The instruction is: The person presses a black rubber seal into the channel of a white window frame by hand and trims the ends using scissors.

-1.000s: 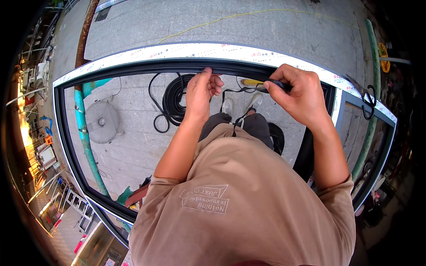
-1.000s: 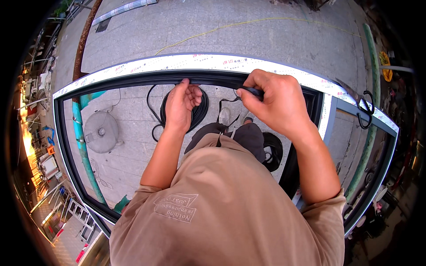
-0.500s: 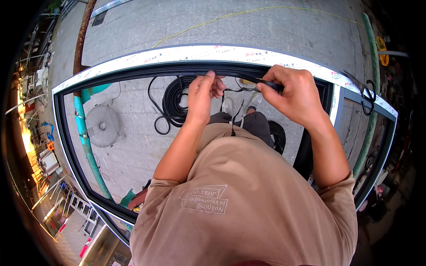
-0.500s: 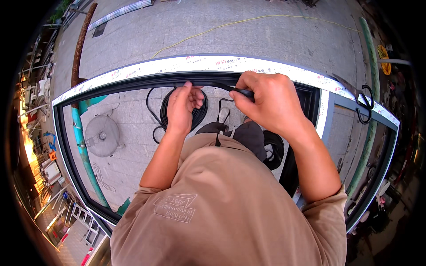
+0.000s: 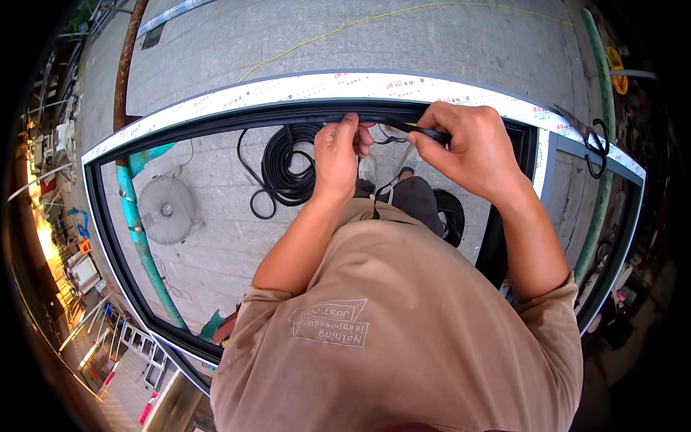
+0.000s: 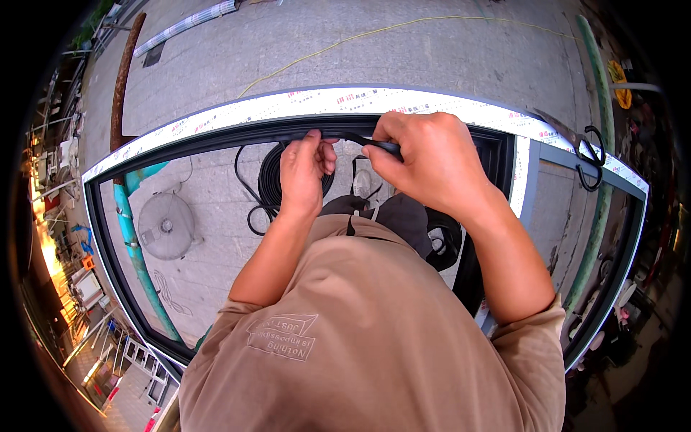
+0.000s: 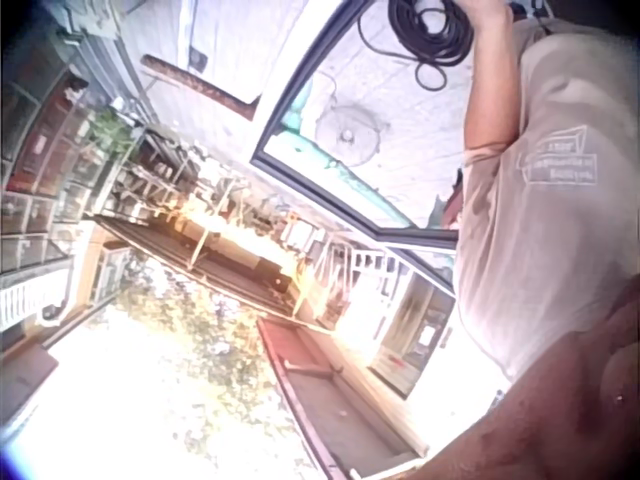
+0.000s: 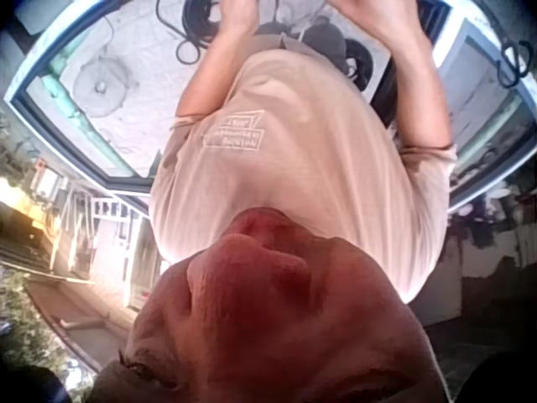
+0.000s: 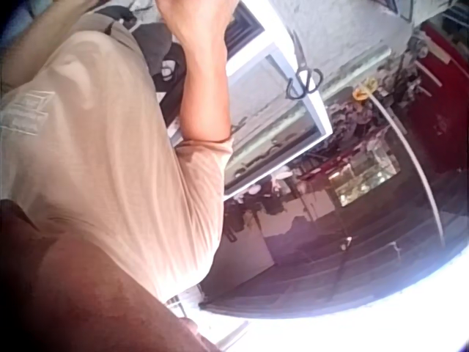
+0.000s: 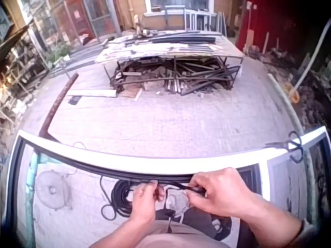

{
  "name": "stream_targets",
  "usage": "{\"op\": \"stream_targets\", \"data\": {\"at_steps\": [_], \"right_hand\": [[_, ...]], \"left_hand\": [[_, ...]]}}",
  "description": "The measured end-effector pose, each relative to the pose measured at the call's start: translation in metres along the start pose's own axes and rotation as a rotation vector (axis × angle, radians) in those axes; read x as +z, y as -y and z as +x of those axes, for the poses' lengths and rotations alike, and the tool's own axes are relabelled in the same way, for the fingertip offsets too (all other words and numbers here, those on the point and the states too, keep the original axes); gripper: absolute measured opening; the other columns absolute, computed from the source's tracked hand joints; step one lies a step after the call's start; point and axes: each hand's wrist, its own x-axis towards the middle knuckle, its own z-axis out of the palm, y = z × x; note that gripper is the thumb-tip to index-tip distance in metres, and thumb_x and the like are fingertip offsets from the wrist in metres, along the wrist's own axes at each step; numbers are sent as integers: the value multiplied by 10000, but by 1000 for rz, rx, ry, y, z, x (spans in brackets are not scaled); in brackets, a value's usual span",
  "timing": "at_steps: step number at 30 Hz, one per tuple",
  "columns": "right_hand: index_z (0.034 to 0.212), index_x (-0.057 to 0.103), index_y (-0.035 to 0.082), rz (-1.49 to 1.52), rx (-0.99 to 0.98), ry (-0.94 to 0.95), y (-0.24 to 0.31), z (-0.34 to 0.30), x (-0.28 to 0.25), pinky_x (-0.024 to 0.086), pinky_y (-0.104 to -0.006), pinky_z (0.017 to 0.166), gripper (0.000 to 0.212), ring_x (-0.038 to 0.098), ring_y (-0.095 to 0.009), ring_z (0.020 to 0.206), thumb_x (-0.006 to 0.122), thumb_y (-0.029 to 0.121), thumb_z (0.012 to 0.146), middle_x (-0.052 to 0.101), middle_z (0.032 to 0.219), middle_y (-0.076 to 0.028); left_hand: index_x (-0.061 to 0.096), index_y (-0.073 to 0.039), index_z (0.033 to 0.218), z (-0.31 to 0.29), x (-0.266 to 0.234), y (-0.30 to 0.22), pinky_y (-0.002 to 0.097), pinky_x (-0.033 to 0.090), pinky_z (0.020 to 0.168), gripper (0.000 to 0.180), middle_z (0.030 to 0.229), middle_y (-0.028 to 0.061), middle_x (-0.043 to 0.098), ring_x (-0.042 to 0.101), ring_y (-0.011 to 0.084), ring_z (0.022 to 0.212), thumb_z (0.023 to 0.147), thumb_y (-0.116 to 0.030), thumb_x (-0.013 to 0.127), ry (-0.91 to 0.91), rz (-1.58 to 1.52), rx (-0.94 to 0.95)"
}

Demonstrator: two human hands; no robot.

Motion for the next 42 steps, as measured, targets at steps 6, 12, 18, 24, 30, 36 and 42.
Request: {"op": "stream_targets", "data": {"at_steps": [6, 12, 18, 24, 30, 36, 42], "right_hand": [[872, 717, 20, 31, 14, -3, 0, 0, 0, 522, -387, 592, 203, 678, -311, 614, 805, 202, 854, 709, 741, -135], [866, 706, 34, 32, 28, 0, 2, 0, -1, 531, -413, 599, 204, 669, -332, 610, 799, 216, 851, 705, 730, -133], [869, 707, 35, 42, 13, -4, 0, -1, 0, 531, -412, 600, 205, 670, -334, 614, 801, 217, 850, 705, 729, -137], [870, 707, 36, 42, 42, 15, 1, -1, 0, 533, -417, 608, 202, 674, -339, 626, 796, 217, 852, 702, 729, -141], [869, 706, 33, 51, 12, -10, 1, 0, 0, 535, -421, 611, 207, 671, -342, 621, 795, 219, 852, 698, 725, -144], [873, 710, 35, 31, 14, -1, 1, -1, 1, 533, -418, 603, 208, 676, -336, 620, 797, 223, 855, 698, 713, -137], [868, 722, 52, 61, 50, 22, 1, -1, 0, 540, -393, 588, 181, 699, -310, 614, 793, 219, 863, 703, 690, -114]], "left_hand": [[707, 4, 963, -2, -1, -2, 271, 422, 615, 385, 742, 31, 631, 561, 121, 661, 1101, -313, 537, -42, -126, 7], [697, 9, 956, 2, -7, -2, 274, 420, 619, 408, 750, 45, 641, 558, 125, 666, 1105, -324, 514, -64, -2, 22], [696, 10, 960, 2, -12, 1, 272, 420, 622, 407, 753, 44, 629, 559, 125, 672, 1104, -327, 518, -108, -80, 34], [678, -6, 961, 1, -13, -5, 282, 428, 630, 391, 778, 57, 636, 560, 141, 687, 1103, -332, 518, -74, -14, 25], [614, -10, 945, 9, -32, -9, 314, 456, 651, 335, 825, 105, 653, 568, 170, 703, 1097, -286, 501, -166, -62, 62], [643, -7, 924, 7, -34, -9, 302, 459, 660, 417, 804, 89, 656, 571, 153, 693, 1105, -354, 500, -131, -88, 34], [714, -23, 1069, -3, -11, -3, 274, 434, 685, 442, 841, 26, 660, 567, 120, 725, 1097, -428, 539, 104, -43, -114]]}}
